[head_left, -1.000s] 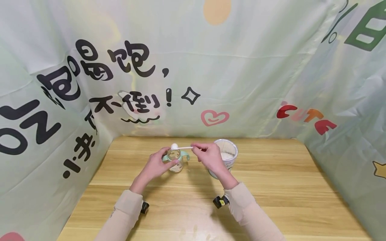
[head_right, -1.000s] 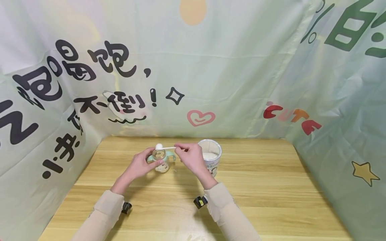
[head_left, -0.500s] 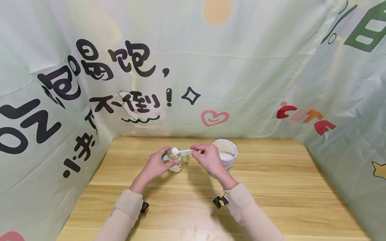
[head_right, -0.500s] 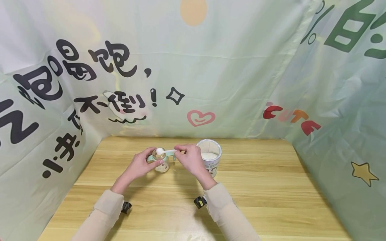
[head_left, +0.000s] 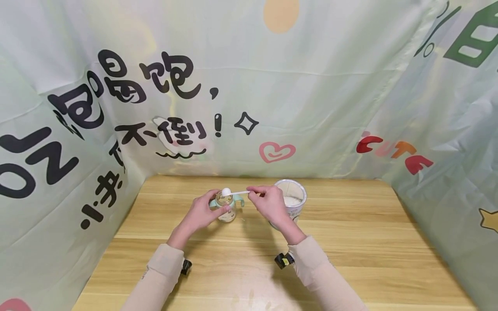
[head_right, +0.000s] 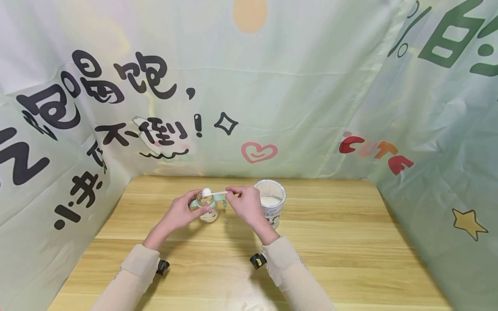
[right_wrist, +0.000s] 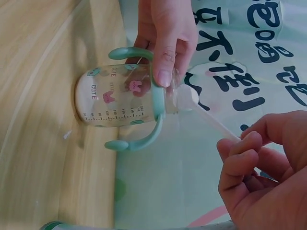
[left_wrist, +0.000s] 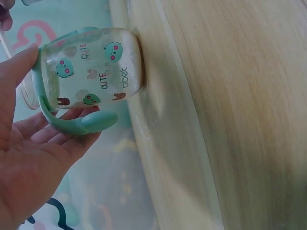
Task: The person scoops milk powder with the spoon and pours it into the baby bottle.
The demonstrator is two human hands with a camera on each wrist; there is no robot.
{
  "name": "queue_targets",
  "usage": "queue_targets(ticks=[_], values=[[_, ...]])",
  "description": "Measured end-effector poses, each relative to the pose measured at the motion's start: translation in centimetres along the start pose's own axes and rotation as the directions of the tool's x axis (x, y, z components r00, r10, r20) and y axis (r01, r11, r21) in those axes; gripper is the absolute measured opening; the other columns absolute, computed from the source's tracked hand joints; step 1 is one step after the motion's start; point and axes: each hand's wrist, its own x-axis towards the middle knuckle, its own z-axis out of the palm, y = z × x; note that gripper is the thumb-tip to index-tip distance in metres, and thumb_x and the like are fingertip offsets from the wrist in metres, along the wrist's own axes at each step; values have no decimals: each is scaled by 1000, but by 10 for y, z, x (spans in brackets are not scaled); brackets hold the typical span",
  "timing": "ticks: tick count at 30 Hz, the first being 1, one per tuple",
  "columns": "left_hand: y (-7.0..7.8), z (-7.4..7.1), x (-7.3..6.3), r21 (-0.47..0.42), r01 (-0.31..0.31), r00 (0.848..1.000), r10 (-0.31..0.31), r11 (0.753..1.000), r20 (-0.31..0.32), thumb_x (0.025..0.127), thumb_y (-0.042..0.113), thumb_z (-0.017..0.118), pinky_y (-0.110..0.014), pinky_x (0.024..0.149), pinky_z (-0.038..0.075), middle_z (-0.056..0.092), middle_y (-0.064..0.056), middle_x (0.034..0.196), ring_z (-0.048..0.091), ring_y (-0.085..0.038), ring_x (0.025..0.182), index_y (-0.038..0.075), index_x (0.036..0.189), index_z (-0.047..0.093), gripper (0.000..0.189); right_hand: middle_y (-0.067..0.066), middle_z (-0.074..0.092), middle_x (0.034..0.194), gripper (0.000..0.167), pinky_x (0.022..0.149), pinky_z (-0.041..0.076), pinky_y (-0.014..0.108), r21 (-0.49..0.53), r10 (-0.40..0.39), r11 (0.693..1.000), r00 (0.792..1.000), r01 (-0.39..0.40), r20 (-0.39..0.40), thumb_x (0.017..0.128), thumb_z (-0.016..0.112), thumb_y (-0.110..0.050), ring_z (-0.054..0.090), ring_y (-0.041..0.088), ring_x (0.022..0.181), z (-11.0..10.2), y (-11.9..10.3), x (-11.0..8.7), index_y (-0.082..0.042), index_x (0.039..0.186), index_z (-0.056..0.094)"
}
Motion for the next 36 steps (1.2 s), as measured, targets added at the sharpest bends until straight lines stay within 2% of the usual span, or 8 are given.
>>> queue_targets(ticks=[2, 5, 8, 18, 26, 30, 36], values=[[1, 0, 0, -1, -3, 1000, 3, 1000, 0, 91, 40, 84, -55, 106, 56, 71, -17, 135, 68, -36, 123, 8, 146, 58, 68, 7, 73, 73, 25, 45, 34, 20, 33, 31, 999, 999, -31, -16, 96, 66, -13, 46, 7, 49, -1, -1, 1, -9, 113, 83], [1, 0, -1, 3, -7, 1000, 7, 1000, 1, 91, 39, 84, -55, 106, 55, 71, -17, 134, 68, -36, 123, 9, 146, 58, 68, 5, 75, 74, 23, 46, 35, 20, 87, 62, 995, 997, -57, -48, 96, 67, -15, 47, 7, 48, -3, -3, 1, -10, 112, 84], [3, 1, -1, 10, -9, 1000, 9, 1000, 3, 91, 39, 84, -55, 106, 55, 71, -16, 135, 67, -35, 123, 9, 147, 58, 69, 5, 78, 79, 23, 47, 36, 20, 111, 54, 993, 995, -44, -89, 96, 66, -15, 46, 8, 47, -8, -5, 2, -9, 108, 84], [6, -2, 0, 39, -48, 998, 49, 998, -25, 89, 39, 85, -55, 106, 56, 69, -21, 138, 67, -38, 123, 3, 149, 55, 76, -3, 67, 62, 25, 47, 37, 20, 162, 60, 986, 989, -38, -133, 96, 63, -17, 44, 11, 46, -27, -6, 3, -7, 104, 84], [14, -5, 7, 22, -82, 995, 83, 996, -58, 89, 46, 84, -61, 117, 44, 62, -19, 149, 57, -42, 140, 9, 151, 55, 78, 0, 74, 73, 25, 46, 37, 18, 176, 88, 983, 975, -52, -205, 95, 63, -16, 47, 7, 45, -43, -5, 3, -4, 104, 84], [21, -2, 13, 21, -134, 988, 136, 991, -74, 88, 45, 84, -60, 117, 45, 64, -17, 146, 59, -40, 138, 10, 150, 56, 76, 6, 76, 77, 27, 45, 34, 17, 214, 109, 975, 969, -61, -220, 95, 61, -13, 46, 4, 45, -51, -2, 3, -1, 106, 82], [33, 4, 22, 32, -207, 977, 209, 978, -51, 88, 42, 85, -57, 114, 49, 66, -17, 144, 61, -37, 135, 11, 151, 56, 76, 15, 75, 80, 27, 46, 33, 17, 238, 121, 969, 960, -59, -253, 94, 60, -10, 46, 2, 46, -64, 2, 1, 1, 106, 82]])
